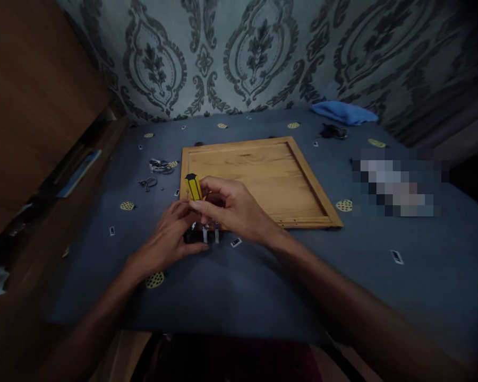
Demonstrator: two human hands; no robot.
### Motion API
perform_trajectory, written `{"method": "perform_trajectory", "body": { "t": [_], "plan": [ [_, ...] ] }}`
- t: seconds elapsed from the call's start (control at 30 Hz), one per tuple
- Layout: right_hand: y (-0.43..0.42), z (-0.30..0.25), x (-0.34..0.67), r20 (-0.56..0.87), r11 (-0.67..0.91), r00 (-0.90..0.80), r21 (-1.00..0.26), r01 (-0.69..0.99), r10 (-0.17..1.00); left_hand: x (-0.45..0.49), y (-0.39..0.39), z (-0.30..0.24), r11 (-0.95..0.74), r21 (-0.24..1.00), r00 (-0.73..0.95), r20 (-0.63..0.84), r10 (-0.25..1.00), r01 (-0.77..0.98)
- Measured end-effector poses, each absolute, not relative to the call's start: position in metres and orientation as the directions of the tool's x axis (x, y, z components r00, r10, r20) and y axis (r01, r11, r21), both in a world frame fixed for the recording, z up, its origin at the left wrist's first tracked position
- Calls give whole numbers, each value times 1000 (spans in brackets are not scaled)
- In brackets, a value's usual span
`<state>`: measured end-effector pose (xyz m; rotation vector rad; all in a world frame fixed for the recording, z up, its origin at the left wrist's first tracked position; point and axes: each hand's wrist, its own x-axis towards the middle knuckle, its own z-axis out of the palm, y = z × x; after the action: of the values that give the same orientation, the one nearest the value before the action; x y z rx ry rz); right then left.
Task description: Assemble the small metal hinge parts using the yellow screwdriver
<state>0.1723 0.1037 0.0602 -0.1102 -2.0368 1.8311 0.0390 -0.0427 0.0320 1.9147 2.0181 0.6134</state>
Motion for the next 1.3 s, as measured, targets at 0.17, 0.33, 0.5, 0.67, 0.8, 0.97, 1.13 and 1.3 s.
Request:
{"method": "perform_trajectory", "body": {
  "t": [0.17,0.33,0.5,0.67,0.8,0.97,1.13,1.3],
  "plan": [
    [106,60,173,240,122,-927,-970,-212,289,39,-43,32,29,494,-81,84,993,869],
    [98,60,172,249,163,-901,-966,-202,355,40,-43,32,41,497,-93,82,992,867],
    [93,59,170,248,178,-869,-966,-187,428,38,-44,29,37,485,-88,81,993,874],
    [93,61,170,245,187,-877,-965,-181,414,38,-44,27,32,481,-90,98,991,876],
    [98,64,173,238,200,-899,-964,-173,368,39,-44,29,41,483,-93,83,992,875],
    [104,65,177,232,154,-934,-969,-195,273,40,-44,32,43,489,-85,63,994,871],
    [99,63,177,291,257,-894,-943,-209,340,39,-45,28,45,491,-94,77,993,870],
    [97,60,177,336,358,-840,-915,-185,426,39,-44,31,13,480,-65,92,994,877]
  ]
}}
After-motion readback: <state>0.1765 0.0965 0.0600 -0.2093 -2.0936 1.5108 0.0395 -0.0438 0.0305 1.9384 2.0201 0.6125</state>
